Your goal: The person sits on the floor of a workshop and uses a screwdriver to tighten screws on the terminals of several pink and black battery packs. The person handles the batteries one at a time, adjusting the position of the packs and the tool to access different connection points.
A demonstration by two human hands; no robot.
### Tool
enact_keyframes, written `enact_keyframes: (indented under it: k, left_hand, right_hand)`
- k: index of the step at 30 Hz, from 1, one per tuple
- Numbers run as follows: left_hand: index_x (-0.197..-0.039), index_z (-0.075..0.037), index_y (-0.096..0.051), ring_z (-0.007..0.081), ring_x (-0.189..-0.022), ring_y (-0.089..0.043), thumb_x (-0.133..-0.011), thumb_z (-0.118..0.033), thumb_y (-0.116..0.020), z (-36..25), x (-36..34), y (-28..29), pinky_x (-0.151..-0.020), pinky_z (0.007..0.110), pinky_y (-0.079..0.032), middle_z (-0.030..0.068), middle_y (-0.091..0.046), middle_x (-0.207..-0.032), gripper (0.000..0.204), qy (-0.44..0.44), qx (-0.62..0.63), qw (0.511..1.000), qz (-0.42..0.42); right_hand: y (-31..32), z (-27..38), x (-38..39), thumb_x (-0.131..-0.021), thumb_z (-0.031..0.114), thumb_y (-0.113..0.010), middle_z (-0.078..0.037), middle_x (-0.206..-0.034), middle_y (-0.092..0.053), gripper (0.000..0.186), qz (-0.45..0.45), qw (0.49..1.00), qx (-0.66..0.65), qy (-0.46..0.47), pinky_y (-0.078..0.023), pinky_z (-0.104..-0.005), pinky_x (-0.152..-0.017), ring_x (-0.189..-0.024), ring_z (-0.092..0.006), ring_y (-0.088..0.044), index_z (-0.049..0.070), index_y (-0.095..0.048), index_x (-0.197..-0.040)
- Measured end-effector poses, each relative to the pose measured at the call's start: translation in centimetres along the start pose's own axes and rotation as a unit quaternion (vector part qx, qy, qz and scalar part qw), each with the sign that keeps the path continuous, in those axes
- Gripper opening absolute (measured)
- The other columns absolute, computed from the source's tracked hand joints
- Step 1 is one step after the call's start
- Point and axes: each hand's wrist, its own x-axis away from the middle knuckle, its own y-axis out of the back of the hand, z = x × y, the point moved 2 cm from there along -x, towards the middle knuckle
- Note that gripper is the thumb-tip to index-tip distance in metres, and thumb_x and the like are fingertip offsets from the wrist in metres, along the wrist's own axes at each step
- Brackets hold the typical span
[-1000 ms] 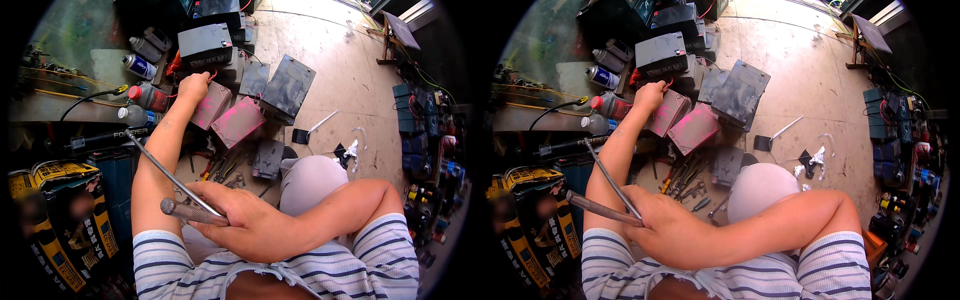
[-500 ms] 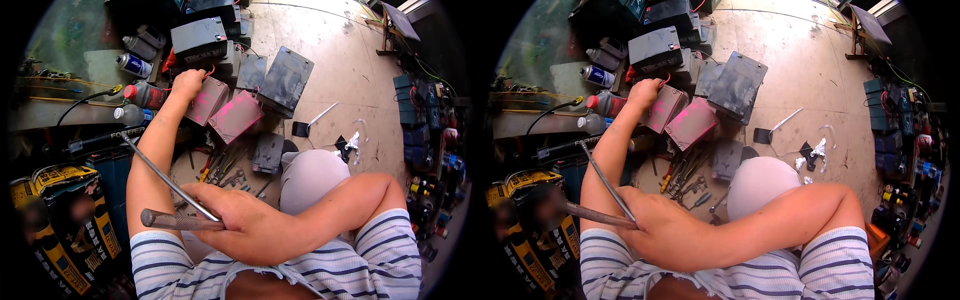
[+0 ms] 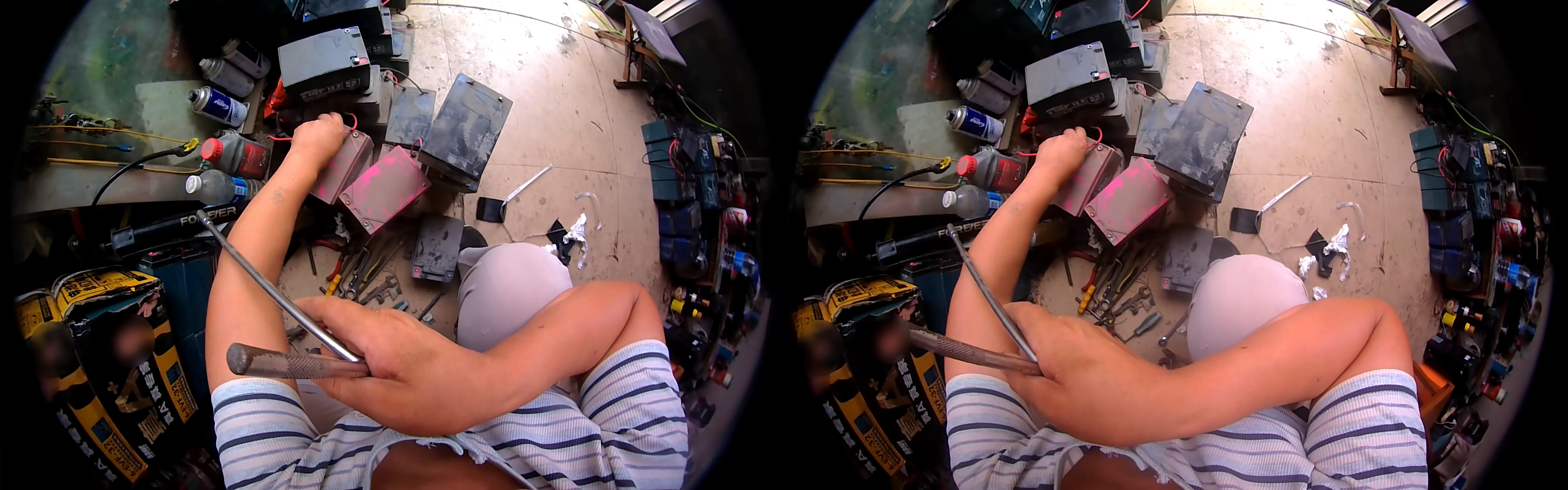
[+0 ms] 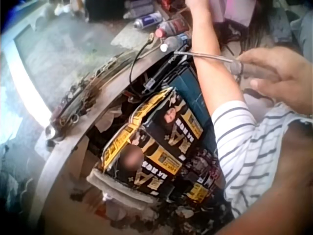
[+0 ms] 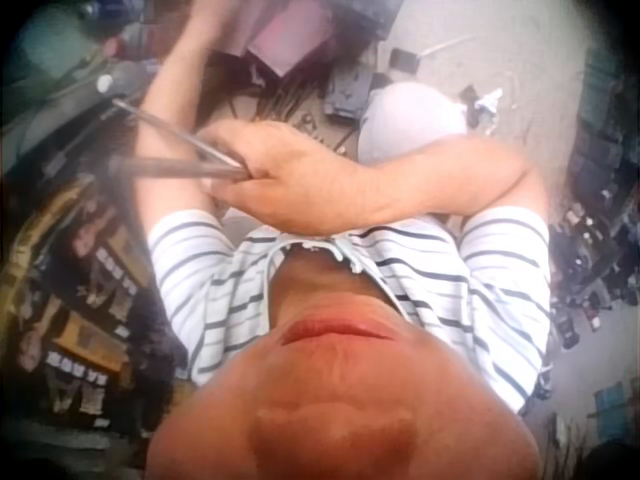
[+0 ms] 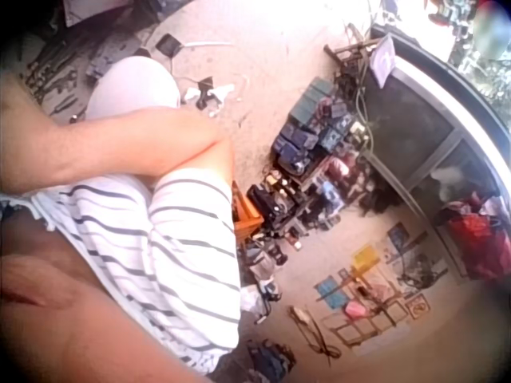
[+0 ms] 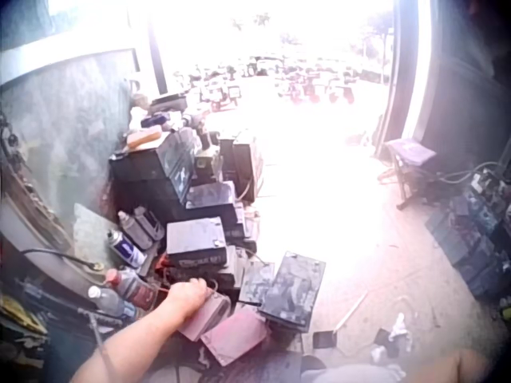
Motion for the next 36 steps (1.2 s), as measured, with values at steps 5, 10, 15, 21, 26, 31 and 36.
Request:
enact_keyframes:
  k: [5,10,15,21,26,31,36]
  left_hand:
    - [-0.089,0.002,-0.052,0.0298,-0.056,-0.065,-0.084,-0.015,-0.042,-0.3,0.4,-1.2,-0.044,0.038,-0.052,0.0167,-0.061,-0.077,0.020,0.001,-0.049,0.997,-0.064]
    - [-0.092,0.001,-0.051,0.0319,-0.064,-0.066,-0.085,-0.014,-0.042,-0.7,-0.1,-0.3,-0.052,0.040,-0.054,0.0178,-0.062,-0.080,0.019,0.046,-0.012,0.998,-0.041]
    - [-0.097,-0.003,-0.051,0.0406,-0.086,-0.061,-0.086,-0.010,-0.041,1.0,-0.4,1.1,-0.075,0.048,-0.049,0.0213,-0.062,-0.093,0.017,0.123,0.123,0.984,0.031]
    - [-0.104,-0.002,-0.058,0.0372,-0.092,-0.059,-0.084,-0.025,-0.057,3.2,1.1,0.3,-0.079,0.042,-0.046,0.0239,-0.062,-0.094,0.031,0.145,0.341,0.928,-0.037]
    - [-0.107,-0.006,-0.060,0.0357,-0.094,-0.059,-0.079,-0.033,-0.063,3.0,1.1,0.3,-0.082,0.040,-0.046,0.0206,-0.063,-0.098,0.039,0.193,0.326,0.925,-0.025]
    - [-0.109,-0.011,-0.061,0.0322,-0.097,-0.060,-0.071,-0.044,-0.067,1.8,0.8,1.0,-0.082,0.040,-0.047,0.0157,-0.064,-0.102,0.051,0.288,0.290,0.912,-0.024]
    - [-0.112,-0.015,-0.059,0.0308,-0.104,-0.058,-0.070,-0.042,-0.066,-0.1,-0.3,0.9,-0.085,0.041,-0.047,0.0123,-0.062,-0.111,0.051,0.437,0.346,0.830,-0.020]
  right_hand:
    - [-0.2,-0.3,0.2,-0.083,0.016,-0.053,-0.029,-0.086,-0.056,0.032,-0.009,1.000,-0.013,0.018,-0.043,-0.0479,-0.073,-0.085,-0.0456,-0.054,-0.005,-0.043,-0.104]
    - [-0.2,-0.5,0.2,-0.083,0.015,-0.053,-0.028,-0.082,-0.057,0.028,-0.020,0.999,-0.015,0.035,-0.043,-0.0483,-0.071,-0.082,-0.0464,-0.054,-0.006,-0.043,-0.099]
    - [0.0,-0.2,0.6,-0.084,0.015,-0.052,-0.028,-0.082,-0.056,0.027,-0.024,0.999,-0.012,0.036,-0.043,-0.0480,-0.071,-0.083,-0.0457,-0.054,-0.006,-0.042,-0.098]
    - [0.1,-0.2,0.6,-0.084,0.016,-0.052,-0.028,-0.082,-0.056,0.028,-0.003,0.999,-0.016,0.031,-0.043,-0.0474,-0.071,-0.083,-0.0452,-0.054,-0.006,-0.041,-0.098]
    - [-0.1,-0.3,0.5,-0.084,0.015,-0.053,-0.028,-0.081,-0.057,0.027,-0.012,1.000,-0.008,0.023,-0.043,-0.0477,-0.070,-0.082,-0.0448,-0.055,-0.005,-0.042,-0.098]
    - [-0.3,-0.4,0.1,-0.083,0.013,-0.053,-0.028,-0.080,-0.057,0.028,-0.016,0.999,-0.014,0.025,-0.044,-0.0462,-0.068,-0.080,-0.0431,-0.056,-0.005,-0.042,-0.101]
    - [0.4,0.9,-0.4,-0.082,0.011,-0.054,-0.024,-0.078,-0.057,0.027,0.007,0.998,-0.045,-0.053,-0.044,-0.0425,-0.065,-0.076,-0.0393,-0.057,-0.004,-0.045,-0.103]
